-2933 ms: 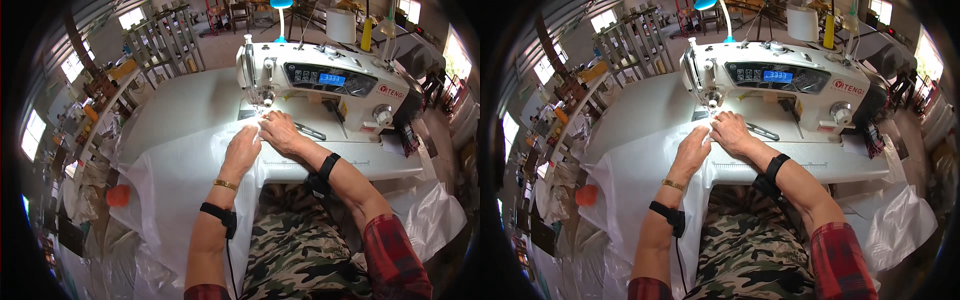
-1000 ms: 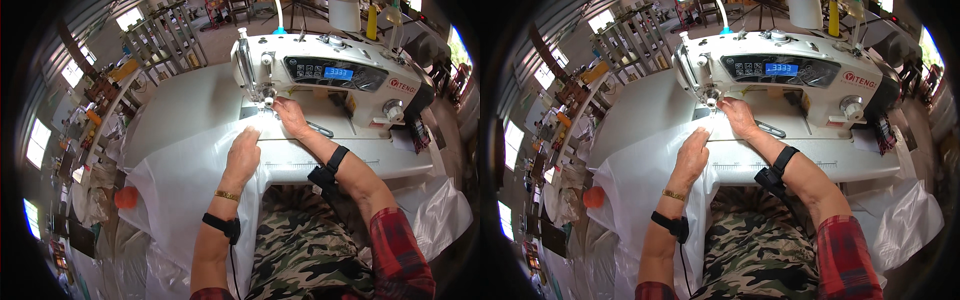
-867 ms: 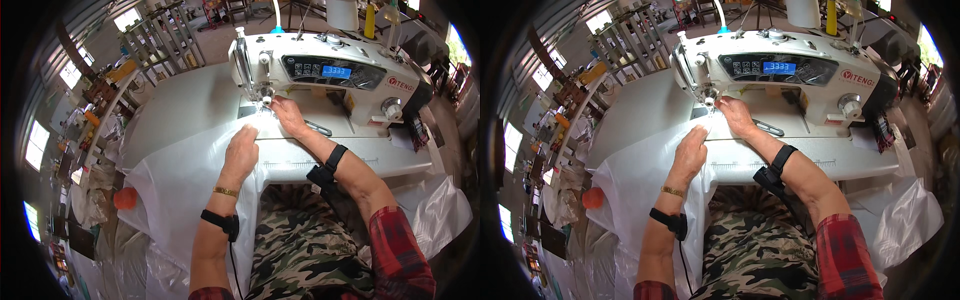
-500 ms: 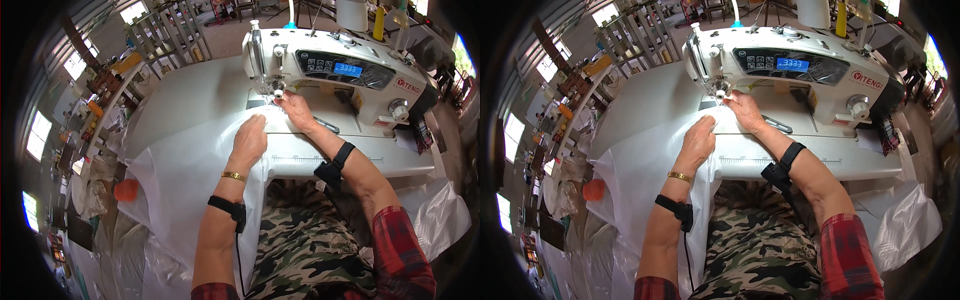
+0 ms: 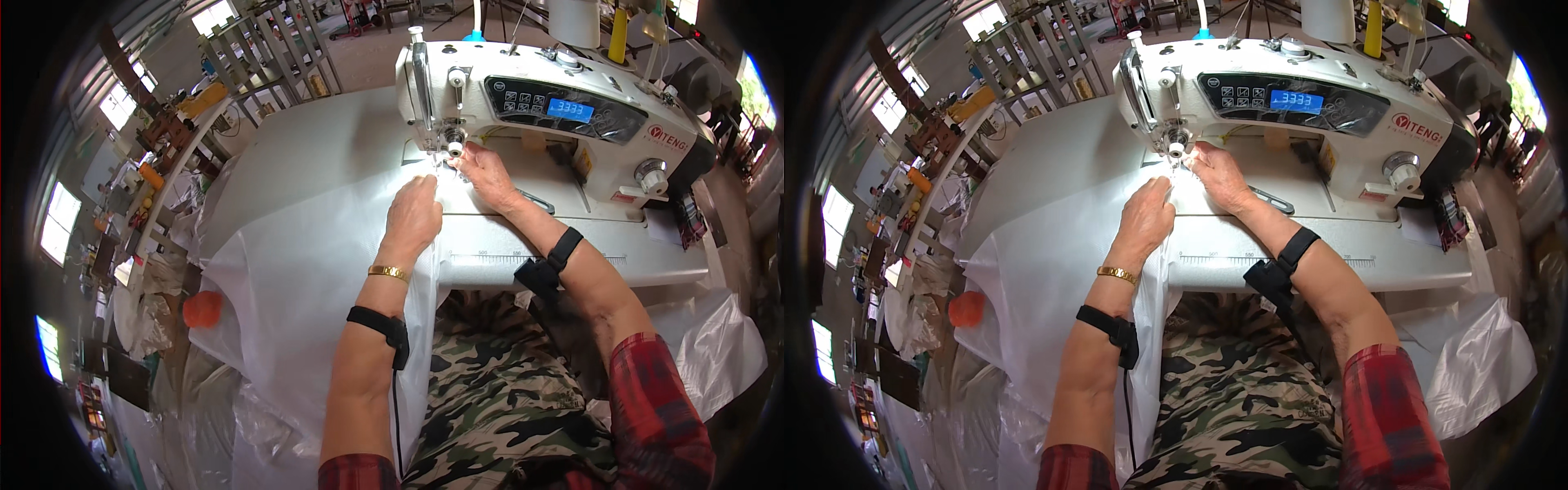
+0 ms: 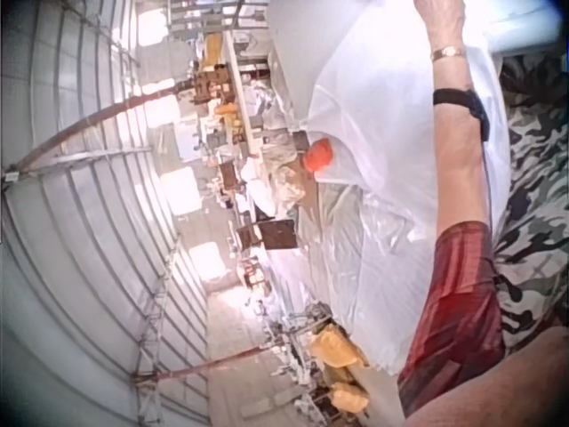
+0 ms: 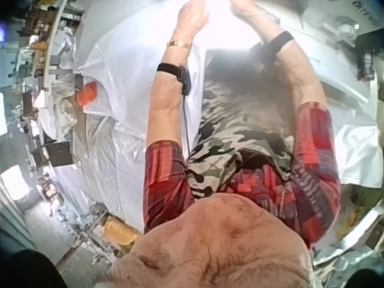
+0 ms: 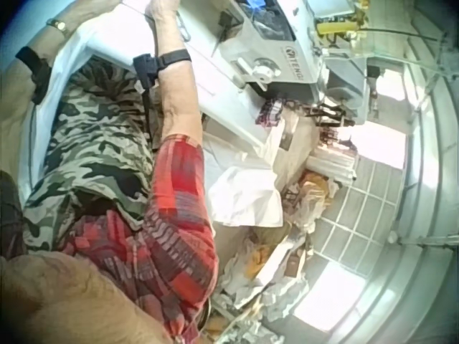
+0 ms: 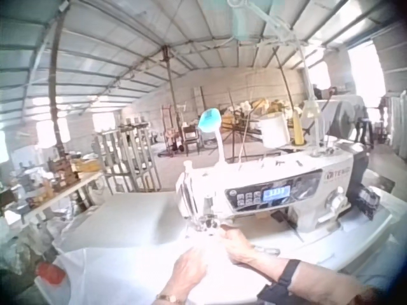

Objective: Sewing large white plastic sheets using an industrial sewing machine.

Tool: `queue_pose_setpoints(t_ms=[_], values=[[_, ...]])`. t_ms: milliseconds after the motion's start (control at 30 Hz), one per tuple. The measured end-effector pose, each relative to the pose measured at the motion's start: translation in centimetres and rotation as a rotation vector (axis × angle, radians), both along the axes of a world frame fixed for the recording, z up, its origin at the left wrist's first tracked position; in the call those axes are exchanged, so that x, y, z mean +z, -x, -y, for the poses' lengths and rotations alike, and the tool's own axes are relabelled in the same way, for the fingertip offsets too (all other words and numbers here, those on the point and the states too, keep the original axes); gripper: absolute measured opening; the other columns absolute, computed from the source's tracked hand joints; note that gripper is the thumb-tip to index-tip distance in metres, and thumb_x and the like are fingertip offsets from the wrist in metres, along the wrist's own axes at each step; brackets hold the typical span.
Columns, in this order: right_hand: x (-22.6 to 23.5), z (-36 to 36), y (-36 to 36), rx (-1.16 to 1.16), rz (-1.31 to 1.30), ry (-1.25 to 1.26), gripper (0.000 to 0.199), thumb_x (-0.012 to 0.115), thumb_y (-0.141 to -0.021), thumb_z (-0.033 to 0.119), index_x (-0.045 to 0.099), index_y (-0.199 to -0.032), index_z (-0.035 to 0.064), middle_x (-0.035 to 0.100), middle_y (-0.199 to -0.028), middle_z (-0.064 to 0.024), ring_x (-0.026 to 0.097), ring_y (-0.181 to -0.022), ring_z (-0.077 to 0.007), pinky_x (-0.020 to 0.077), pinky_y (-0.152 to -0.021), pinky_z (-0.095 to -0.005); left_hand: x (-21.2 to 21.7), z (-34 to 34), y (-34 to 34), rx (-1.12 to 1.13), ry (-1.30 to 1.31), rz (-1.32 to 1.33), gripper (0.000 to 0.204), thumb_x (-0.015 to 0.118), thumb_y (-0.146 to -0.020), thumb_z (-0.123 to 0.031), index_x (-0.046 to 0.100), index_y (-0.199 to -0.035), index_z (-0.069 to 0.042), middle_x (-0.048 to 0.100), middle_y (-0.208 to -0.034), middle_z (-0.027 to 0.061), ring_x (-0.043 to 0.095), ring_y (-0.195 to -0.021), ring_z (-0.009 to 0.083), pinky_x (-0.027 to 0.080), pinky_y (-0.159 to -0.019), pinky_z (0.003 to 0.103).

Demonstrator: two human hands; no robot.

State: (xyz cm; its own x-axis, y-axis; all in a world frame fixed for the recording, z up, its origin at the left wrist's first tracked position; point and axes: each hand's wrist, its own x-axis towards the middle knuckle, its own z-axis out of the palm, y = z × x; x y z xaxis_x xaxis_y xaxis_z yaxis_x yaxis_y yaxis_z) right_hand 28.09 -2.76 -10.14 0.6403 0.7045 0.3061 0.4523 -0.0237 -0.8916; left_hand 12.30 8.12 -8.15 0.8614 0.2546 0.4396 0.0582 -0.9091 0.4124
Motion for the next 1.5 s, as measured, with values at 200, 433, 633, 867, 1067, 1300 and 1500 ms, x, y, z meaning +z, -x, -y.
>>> queue_pose_setpoints(t_ms=[200,433,633,867,1067,1300,1500], values=[[0.5,0.2,1.0,0.144,0.044,-0.207,0.028,0.053,-0.094,0.017,0.058,-0.110,-0.0054,0.065,-0.087,-0.0070,0.053,-0.080,-0.0132,0.0446,-0.078,-0.0309,-0.1,-0.3,0.4,0.001,0.017,-0.004,0.020,0.051,-0.084,-0.007,0.054,-0.101,0.002,0.061,-0.102,0.0227,0.059,-0.098,0.0421,0.047,-0.086,0.049],[0.7,1.1,0.9,0.076,0.208,0.001,0.031,0.054,-0.089,0.014,0.053,-0.112,-0.0071,0.065,-0.106,-0.0240,0.062,-0.101,-0.0325,0.0458,-0.091,-0.0385,1.7,-0.9,6.2,0.091,0.211,-0.052,0.054,0.054,-0.096,-0.038,0.053,-0.131,0.002,0.058,-0.131,0.0213,0.054,-0.121,0.0365,0.037,-0.107,0.044],[2.0,2.4,3.6,0.086,0.209,0.057,0.046,0.055,-0.090,0.014,0.049,-0.128,-0.0125,0.064,-0.121,-0.0230,0.060,-0.118,-0.0291,0.0434,-0.105,-0.0361,0.1,-6.0,13.9,0.408,-0.138,-0.184,0.061,0.052,-0.097,-0.047,0.048,-0.141,-0.005,0.046,-0.148,0.0116,0.036,-0.142,0.0263,0.025,-0.118,0.043],[2.3,10.7,18.0,0.068,0.273,-0.068,0.022,0.062,-0.094,0.019,0.065,-0.099,-0.0026,0.068,-0.088,-0.0175,0.067,-0.080,-0.0269,0.0523,-0.074,-0.0336,0.4,-10.0,13.1,0.303,-0.097,-0.232,0.061,0.055,-0.096,-0.046,0.047,-0.142,-0.007,0.043,-0.152,0.0064,0.032,-0.144,0.0237,0.022,-0.121,0.041],[-8.7,7.6,24.1,-0.076,-0.628,0.104,0.056,0.074,-0.085,0.040,0.054,-0.110,-0.0061,0.062,-0.091,-0.0113,0.059,-0.082,-0.0167,0.0509,-0.076,-0.0307,0.2,-12.5,12.8,0.228,-0.083,-0.247,0.058,0.058,-0.095,-0.042,0.048,-0.142,-0.009,0.045,-0.150,0.0062,0.032,-0.144,0.0248,0.022,-0.121,0.041],[-15.6,2.9,25.6,-0.035,-0.628,0.285,0.039,0.061,-0.093,0.032,0.064,-0.100,-0.0062,0.068,-0.087,-0.0129,0.064,-0.072,-0.0175,0.0517,-0.065,-0.0308,0.6,-13.2,12.5,0.164,-0.018,-0.181,0.057,0.062,-0.093,-0.038,0.051,-0.139,-0.006,0.046,-0.149,0.0092,0.036,-0.141,0.0264,0.025,-0.119,0.042],[-15.1,2.3,24.9,-0.089,-0.624,0.399,0.043,0.054,-0.094,0.032,0.065,-0.107,-0.0080,0.070,-0.091,-0.0216,0.070,-0.085,-0.0343,0.0526,-0.077,-0.0399,0.2,-13.5,12.4,0.140,-0.034,-0.127,0.055,0.062,-0.093,-0.039,0.054,-0.135,-0.005,0.050,-0.145,0.0106,0.040,-0.139,0.0272,0.027,-0.119,0.042]])
